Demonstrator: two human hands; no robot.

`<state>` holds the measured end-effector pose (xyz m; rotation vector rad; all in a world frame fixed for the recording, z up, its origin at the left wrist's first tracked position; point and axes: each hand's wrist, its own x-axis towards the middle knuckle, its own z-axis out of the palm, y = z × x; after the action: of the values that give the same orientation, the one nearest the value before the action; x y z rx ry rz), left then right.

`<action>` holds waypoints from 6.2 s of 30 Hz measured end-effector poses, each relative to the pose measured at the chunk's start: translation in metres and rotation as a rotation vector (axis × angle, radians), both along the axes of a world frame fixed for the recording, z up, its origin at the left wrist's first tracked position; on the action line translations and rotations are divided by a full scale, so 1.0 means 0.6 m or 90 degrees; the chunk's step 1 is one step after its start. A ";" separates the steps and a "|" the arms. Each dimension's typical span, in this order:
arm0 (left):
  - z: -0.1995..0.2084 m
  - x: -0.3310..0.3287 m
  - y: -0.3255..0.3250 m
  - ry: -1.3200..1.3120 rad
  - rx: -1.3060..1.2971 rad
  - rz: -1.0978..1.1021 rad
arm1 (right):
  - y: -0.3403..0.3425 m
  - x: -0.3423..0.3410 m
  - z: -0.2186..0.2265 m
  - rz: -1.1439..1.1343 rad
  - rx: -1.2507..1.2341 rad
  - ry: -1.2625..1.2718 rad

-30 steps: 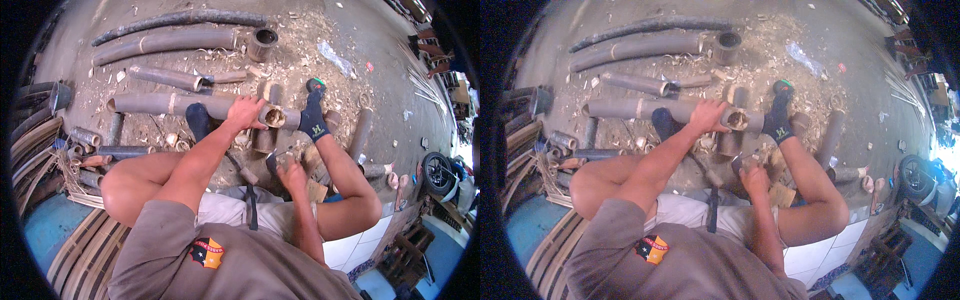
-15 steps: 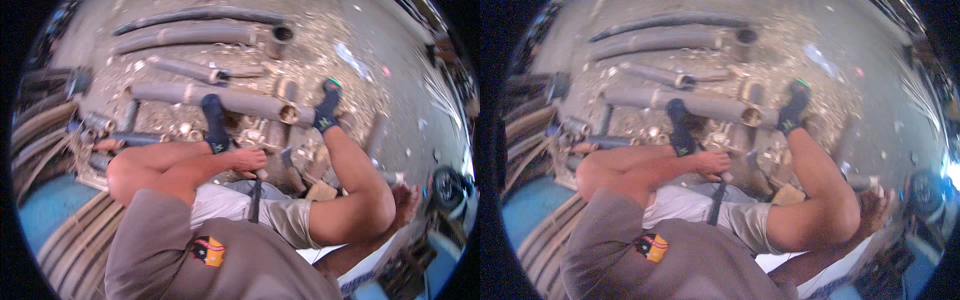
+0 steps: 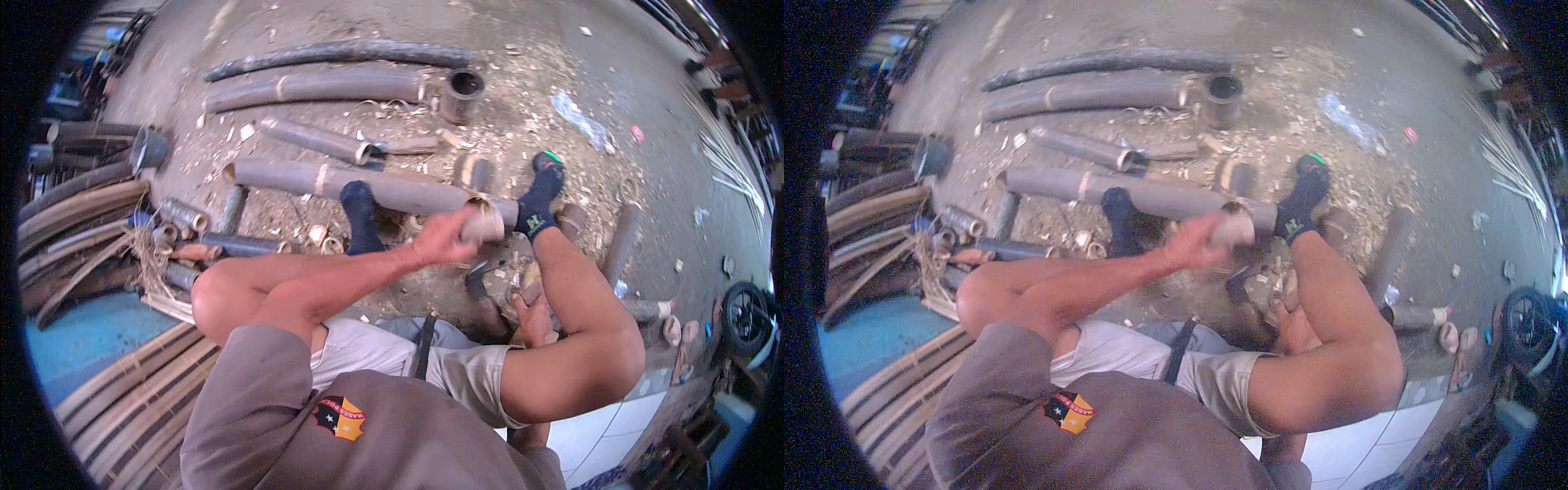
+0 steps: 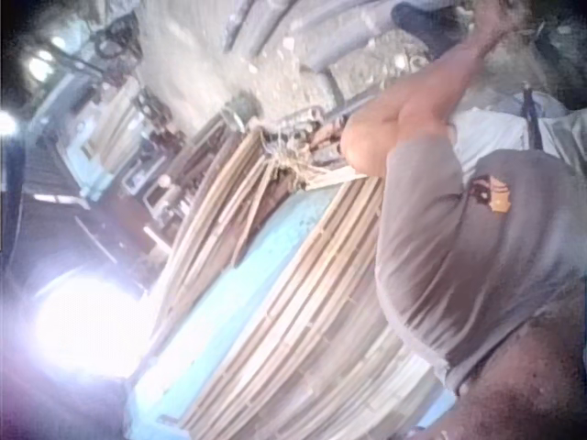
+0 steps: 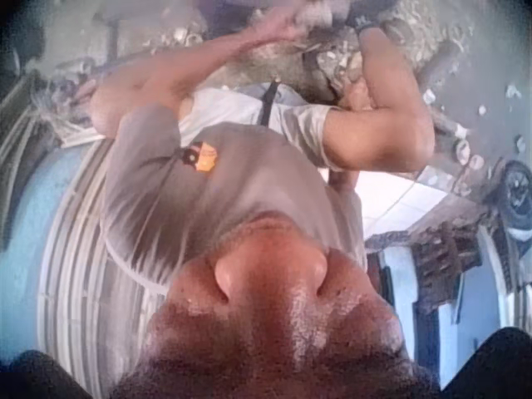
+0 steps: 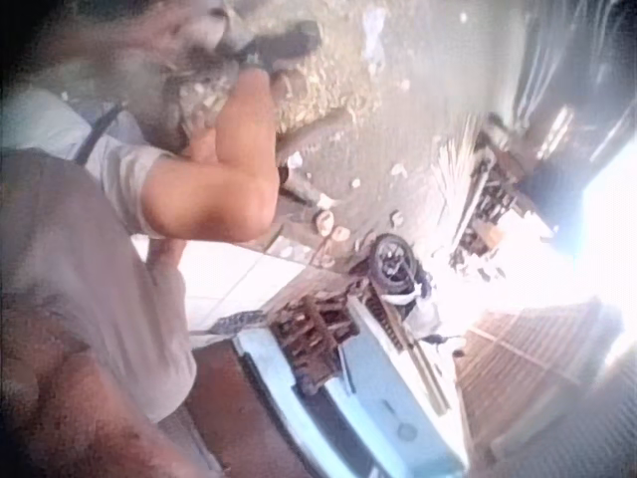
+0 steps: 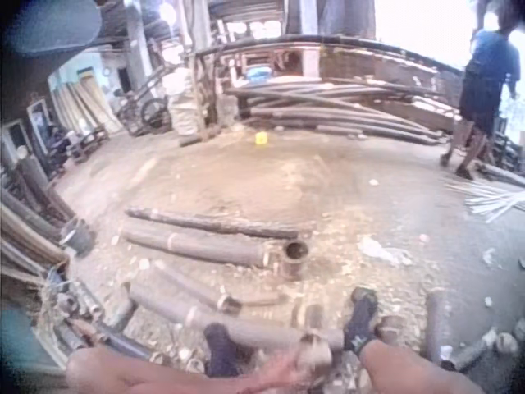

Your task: The person sits on the floor and repeatedly strikes a small bamboo piece with a larger bamboo mallet to shape its end. The person rotates the piece between strikes and occasionally inspects the shaped end.

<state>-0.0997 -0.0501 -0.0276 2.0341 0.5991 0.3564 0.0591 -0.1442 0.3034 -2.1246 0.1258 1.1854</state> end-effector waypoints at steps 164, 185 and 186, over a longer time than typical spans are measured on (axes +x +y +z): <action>-0.026 0.123 0.094 -0.271 -0.695 0.354 | 0.106 0.075 -0.165 0.513 0.391 -0.376; 0.003 0.107 0.076 -0.255 -0.546 0.303 | 0.104 0.057 -0.196 0.813 -0.097 -0.479; -0.004 0.100 0.063 -0.272 -0.548 0.306 | 0.099 0.047 -0.178 0.797 -0.042 -0.490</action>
<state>-0.0399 -0.0124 -0.0303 0.9424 0.7914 0.6581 0.0875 -0.0848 0.1964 -2.5502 -1.7056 0.7822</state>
